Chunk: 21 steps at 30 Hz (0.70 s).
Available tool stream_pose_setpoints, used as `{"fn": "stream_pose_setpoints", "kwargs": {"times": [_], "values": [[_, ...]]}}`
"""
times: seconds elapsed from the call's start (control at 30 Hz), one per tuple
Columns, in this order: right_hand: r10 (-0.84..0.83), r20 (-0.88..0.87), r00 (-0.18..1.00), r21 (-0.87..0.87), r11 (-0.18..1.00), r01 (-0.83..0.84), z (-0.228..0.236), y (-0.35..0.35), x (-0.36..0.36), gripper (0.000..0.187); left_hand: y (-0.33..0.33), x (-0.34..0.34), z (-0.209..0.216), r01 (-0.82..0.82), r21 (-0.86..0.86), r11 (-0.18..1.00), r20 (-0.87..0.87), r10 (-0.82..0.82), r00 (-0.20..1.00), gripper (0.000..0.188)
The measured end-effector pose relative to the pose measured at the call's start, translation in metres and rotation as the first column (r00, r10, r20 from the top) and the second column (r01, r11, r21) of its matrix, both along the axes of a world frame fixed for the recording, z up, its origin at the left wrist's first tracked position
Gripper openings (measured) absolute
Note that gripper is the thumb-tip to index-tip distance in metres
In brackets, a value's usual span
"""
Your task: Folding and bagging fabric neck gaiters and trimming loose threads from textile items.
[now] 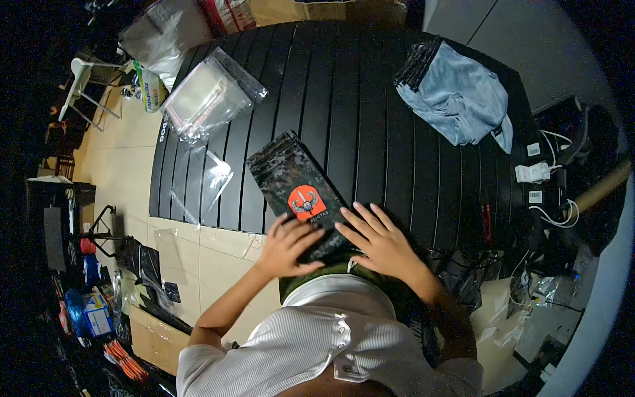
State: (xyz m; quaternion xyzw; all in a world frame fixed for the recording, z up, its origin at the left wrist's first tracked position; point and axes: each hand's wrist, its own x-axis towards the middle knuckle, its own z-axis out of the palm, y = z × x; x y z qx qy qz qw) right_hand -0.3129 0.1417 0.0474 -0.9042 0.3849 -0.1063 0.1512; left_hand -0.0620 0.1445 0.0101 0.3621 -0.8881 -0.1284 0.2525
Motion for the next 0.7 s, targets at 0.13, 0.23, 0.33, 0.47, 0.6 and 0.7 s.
{"fn": "stream_pose_setpoints", "kwargs": {"times": [0.13, 0.23, 0.33, 0.47, 0.6, 0.7], "values": [[0.034, 0.009, 0.999, -0.008, 0.999, -0.034, -0.017, -0.006, 0.005, 0.057, 0.034, -0.007, -0.028, -0.163, -0.085, 0.983, 0.081, 0.170, 0.982, 0.055], [0.041, 0.051, 0.998, -0.042, 0.998, -0.039, -0.018, -0.003, 0.004, 0.045, 0.039, -0.006, -0.027, -0.244, -0.103, 0.964, 0.067, 0.252, 0.965, 0.060], [0.051, 0.190, 0.980, -0.090, 0.995, -0.034, -0.019, 0.002, 0.000, 0.022, 0.045, -0.006, -0.008, -0.238, 0.108, 0.965, -0.091, 0.248, 0.964, 0.049], [0.004, 0.461, 0.887, 0.121, 0.990, -0.067, 0.000, -0.022, 0.009, 0.013, 0.043, -0.001, 0.019, -0.298, 0.302, 0.906, -0.151, 0.354, 0.923, 0.037], [-0.104, 0.558, 0.824, 0.299, 0.951, -0.083, 0.020, -0.064, 0.033, 0.014, 0.024, 0.004, 0.025, -0.406, 0.584, 0.703, -0.312, 0.656, 0.687, 0.017], [-0.133, 0.625, 0.770, 0.361, 0.923, -0.134, 0.012, -0.107, 0.055, 0.016, -0.011, 0.013, 0.026, -0.179, 0.811, 0.557, -0.454, 0.793, 0.407, 0.015]]}}
